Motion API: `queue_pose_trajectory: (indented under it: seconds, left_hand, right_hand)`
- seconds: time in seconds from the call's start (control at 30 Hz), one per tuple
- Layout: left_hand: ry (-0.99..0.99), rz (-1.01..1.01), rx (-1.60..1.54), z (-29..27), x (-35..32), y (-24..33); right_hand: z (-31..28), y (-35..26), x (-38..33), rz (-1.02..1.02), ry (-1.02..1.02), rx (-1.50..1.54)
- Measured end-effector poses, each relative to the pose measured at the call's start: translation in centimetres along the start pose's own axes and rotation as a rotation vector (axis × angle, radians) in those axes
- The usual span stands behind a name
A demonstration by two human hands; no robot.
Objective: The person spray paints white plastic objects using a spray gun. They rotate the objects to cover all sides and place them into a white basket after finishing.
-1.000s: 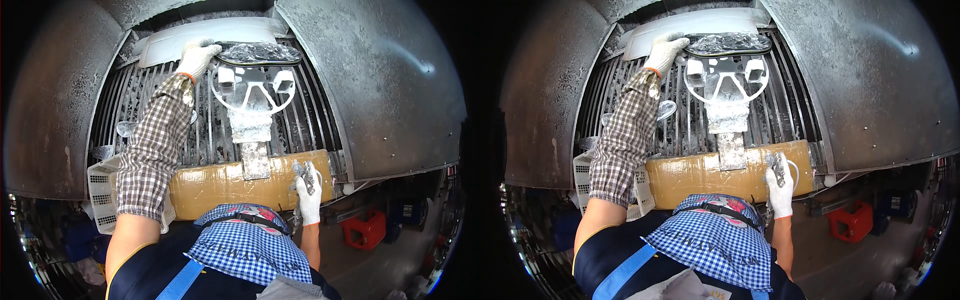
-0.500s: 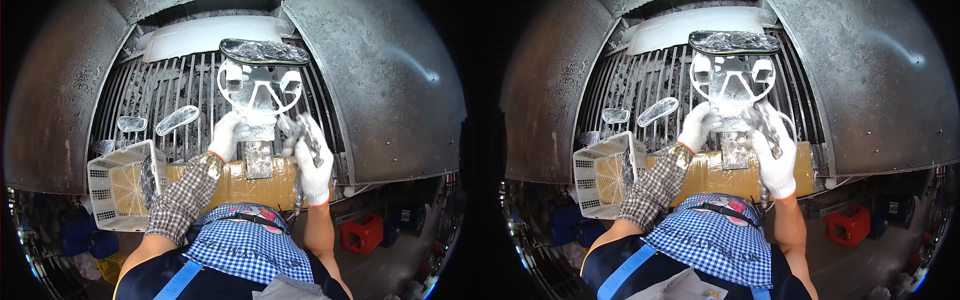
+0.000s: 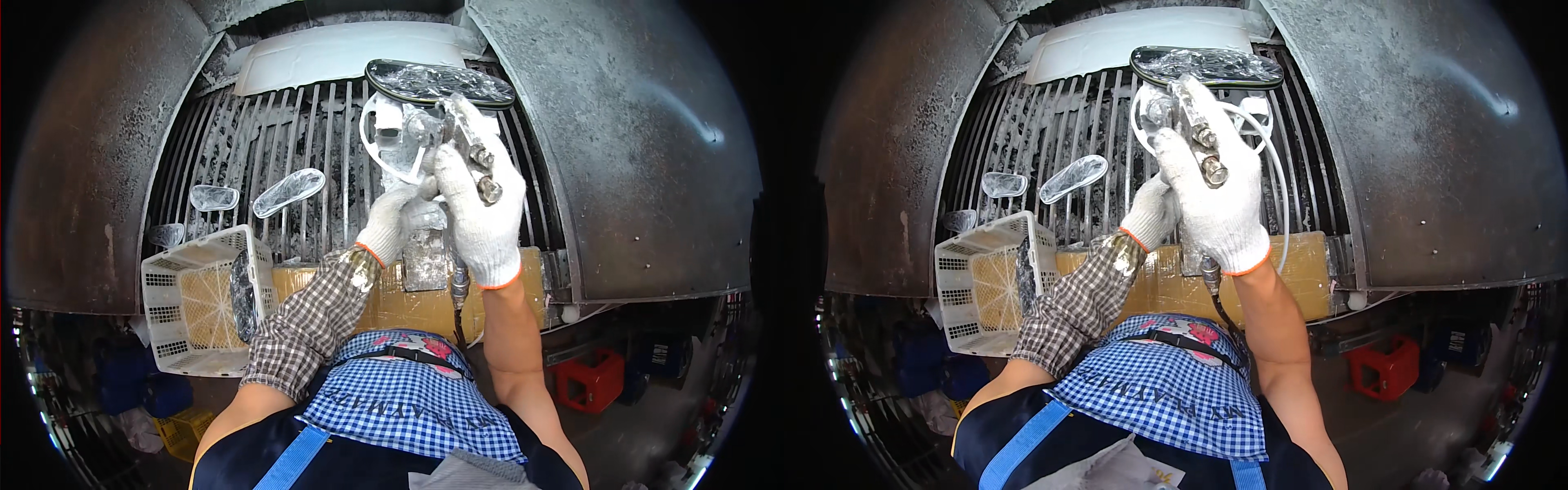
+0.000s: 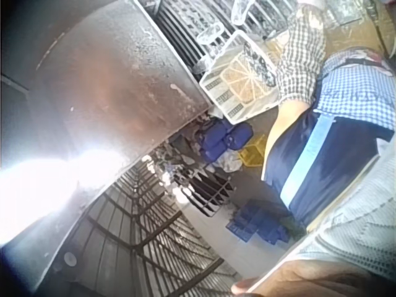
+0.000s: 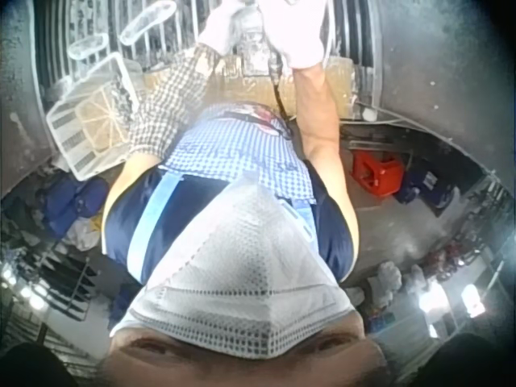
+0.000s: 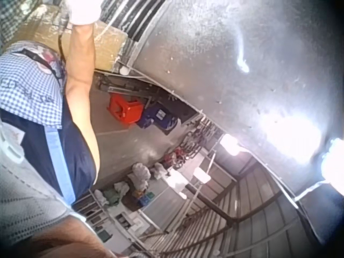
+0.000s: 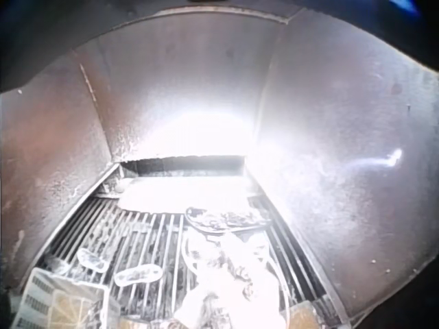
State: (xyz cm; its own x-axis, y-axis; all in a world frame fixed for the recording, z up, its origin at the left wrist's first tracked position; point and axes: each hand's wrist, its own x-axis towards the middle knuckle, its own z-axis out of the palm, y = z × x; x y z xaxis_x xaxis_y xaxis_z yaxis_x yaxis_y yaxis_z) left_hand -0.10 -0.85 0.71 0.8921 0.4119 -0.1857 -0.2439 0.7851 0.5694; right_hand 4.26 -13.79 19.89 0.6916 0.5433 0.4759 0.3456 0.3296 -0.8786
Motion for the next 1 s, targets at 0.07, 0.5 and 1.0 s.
queue_pose_trajectory:
  seconds: [0.07,0.5,1.0]
  left_hand:
    - [0.031,-0.020,0.020,0.4,-0.2,0.0]
    - [0.013,-0.041,0.033,1.5,-0.9,1.2]
    - [0.046,-0.100,0.057,0.6,-0.7,1.5]
  right_hand:
    - [0.0,0.2,0.1,-0.022,0.042,-0.019]
    - [-2.3,2.5,-0.8,0.064,0.128,0.002]
    - [-4.5,1.8,-1.7,0.112,0.223,0.048]
